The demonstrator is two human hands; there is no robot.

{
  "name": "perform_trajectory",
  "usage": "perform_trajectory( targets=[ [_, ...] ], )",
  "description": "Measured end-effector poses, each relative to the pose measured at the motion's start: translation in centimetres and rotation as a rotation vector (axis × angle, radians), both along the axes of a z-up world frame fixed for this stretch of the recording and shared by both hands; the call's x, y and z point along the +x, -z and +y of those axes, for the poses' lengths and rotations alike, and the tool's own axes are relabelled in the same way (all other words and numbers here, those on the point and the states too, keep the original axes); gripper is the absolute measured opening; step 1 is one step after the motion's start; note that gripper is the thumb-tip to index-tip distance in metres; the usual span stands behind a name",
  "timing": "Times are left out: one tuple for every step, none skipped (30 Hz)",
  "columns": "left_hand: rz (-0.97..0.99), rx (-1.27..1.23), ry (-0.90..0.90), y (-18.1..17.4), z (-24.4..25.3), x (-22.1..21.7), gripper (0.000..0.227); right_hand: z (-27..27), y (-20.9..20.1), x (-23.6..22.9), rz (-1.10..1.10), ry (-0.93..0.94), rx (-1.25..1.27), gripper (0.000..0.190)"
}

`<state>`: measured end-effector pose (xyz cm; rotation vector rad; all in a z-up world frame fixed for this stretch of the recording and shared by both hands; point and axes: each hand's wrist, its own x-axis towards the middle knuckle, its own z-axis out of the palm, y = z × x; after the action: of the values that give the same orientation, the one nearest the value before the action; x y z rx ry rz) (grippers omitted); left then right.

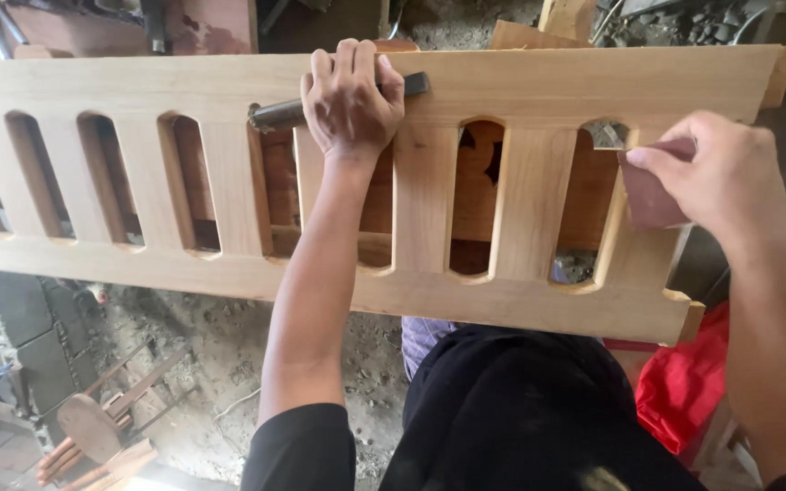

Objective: Using a chisel and sandpaper to refine and smooth the details of a wooden headboard or furniture part.

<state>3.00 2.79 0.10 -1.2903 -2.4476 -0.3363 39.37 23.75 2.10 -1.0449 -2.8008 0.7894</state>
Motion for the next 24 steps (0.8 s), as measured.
perform_trajectory(
  targets=[
    [0.004, -0.001, 0.001, 0.0, -0.1, -0.1, 0.022, 0.1, 0.3, -1.0, 0.004, 0.001, -0.001, 0.034],
    [-0.005, 0.003, 0.001, 0.0, -0.1, -0.1, 0.021, 0.3, 0.6, -1.9, 0.065, -0.026, 0.062, 0.03],
    [-0.017, 0.01, 0.009, 0.1, 0.1, -0.1, 0.021, 0.4, 0.7, -2.5, 0.122, -0.044, 0.128, 0.026],
    [-0.016, 0.013, 0.018, 0.1, 0.2, 0.2, 0.021, 0.0, 0.1, -2.5, 0.122, -0.035, 0.132, 0.026],
    [0.0, 0.025, 0.013, 0.0, 0.1, 0.2, 0.021, -0.3, -0.5, -2.7, 0.038, -0.023, 0.129, 0.03],
    [0.016, 0.037, 0.008, 0.0, 0.0, 0.2, 0.02, -0.6, -1.1, -3.1, -0.047, -0.01, 0.126, 0.034],
    [0.018, 0.04, 0.007, -0.1, 0.1, 0.3, 0.02, -1.0, -1.3, -2.4, -0.045, -0.011, 0.129, 0.034],
    [0.018, 0.041, 0.008, -0.1, 0.2, 0.4, 0.019, -1.4, -1.6, -1.8, -0.067, 0.055, 0.01, 0.032],
    [0.02, 0.037, 0.001, -0.2, 0.0, 0.4, 0.018, -1.7, -1.7, -1.4, -0.089, 0.111, -0.114, 0.031],
    [0.023, 0.036, -0.009, -0.2, 0.0, 0.2, 0.018, -1.4, -1.4, -2.1, -0.087, 0.101, -0.115, 0.031],
    [0.01, 0.034, -0.006, -0.1, 0.0, 0.2, 0.018, -1.4, -1.0, -2.3, -0.09, 0.109, -0.115, 0.032],
    [-0.002, 0.032, -0.004, 0.0, 0.0, 0.2, 0.018, -1.3, -0.6, -2.5, -0.094, 0.116, -0.116, 0.032],
    [-0.005, 0.028, 0.0, 0.0, 0.0, 0.3, 0.018, -1.0, -0.6, -3.3, -0.097, 0.121, -0.12, 0.032],
    [-0.003, 0.025, -0.001, -0.1, 0.0, 0.4, 0.018, -0.7, -0.6, -4.0, -0.009, -0.026, 0.069, 0.03],
    [-0.005, 0.023, 0.003, -0.1, 0.1, 0.5, 0.017, -0.4, -0.7, -4.6, 0.075, -0.174, 0.25, 0.029],
    [-0.012, 0.018, 0.011, 0.0, -0.1, 0.8, 0.017, -0.8, -0.6, -3.7, 0.067, -0.166, 0.245, 0.029],
    [0.003, 0.042, 0.009, -0.1, 0.0, 0.5, 0.017, -0.5, -0.7, -3.3, 0.049, -0.197, 0.15, 0.028],
    [0.019, 0.067, 0.008, -0.1, 0.1, 0.3, 0.016, -0.4, -0.7, -3.0, 0.031, -0.228, 0.054, 0.027],
    [0.02, 0.064, -0.003, -0.2, 0.0, 0.2, 0.016, -0.6, -0.3, -2.1, 0.032, -0.238, 0.052, 0.027],
    [0.004, 0.045, -0.004, -0.2, -0.2, 0.2, 0.017, -0.9, 0.2, -1.2, 0.057, -0.172, 0.073, 0.03],
    [-0.012, 0.031, 0.006, -0.2, 0.1, 0.1, 0.018, -1.1, 0.6, -0.1, 0.082, -0.094, 0.098, 0.034],
    [-0.01, 0.034, 0.008, -0.1, 0.3, 0.1, 0.018, -0.6, 0.6, -1.2, 0.084, -0.092, 0.101, 0.034],
    [0.002, 0.047, 0.013, -0.3, 0.2, 0.1, 0.018, 0.0, 0.6, -2.4, 0.084, -0.068, 0.142, 0.032],
    [0.013, 0.059, 0.018, -0.4, 0.0, 0.2, 0.018, 0.5, 0.6, -3.6, 0.085, -0.043, 0.182, 0.032]
  ],
)
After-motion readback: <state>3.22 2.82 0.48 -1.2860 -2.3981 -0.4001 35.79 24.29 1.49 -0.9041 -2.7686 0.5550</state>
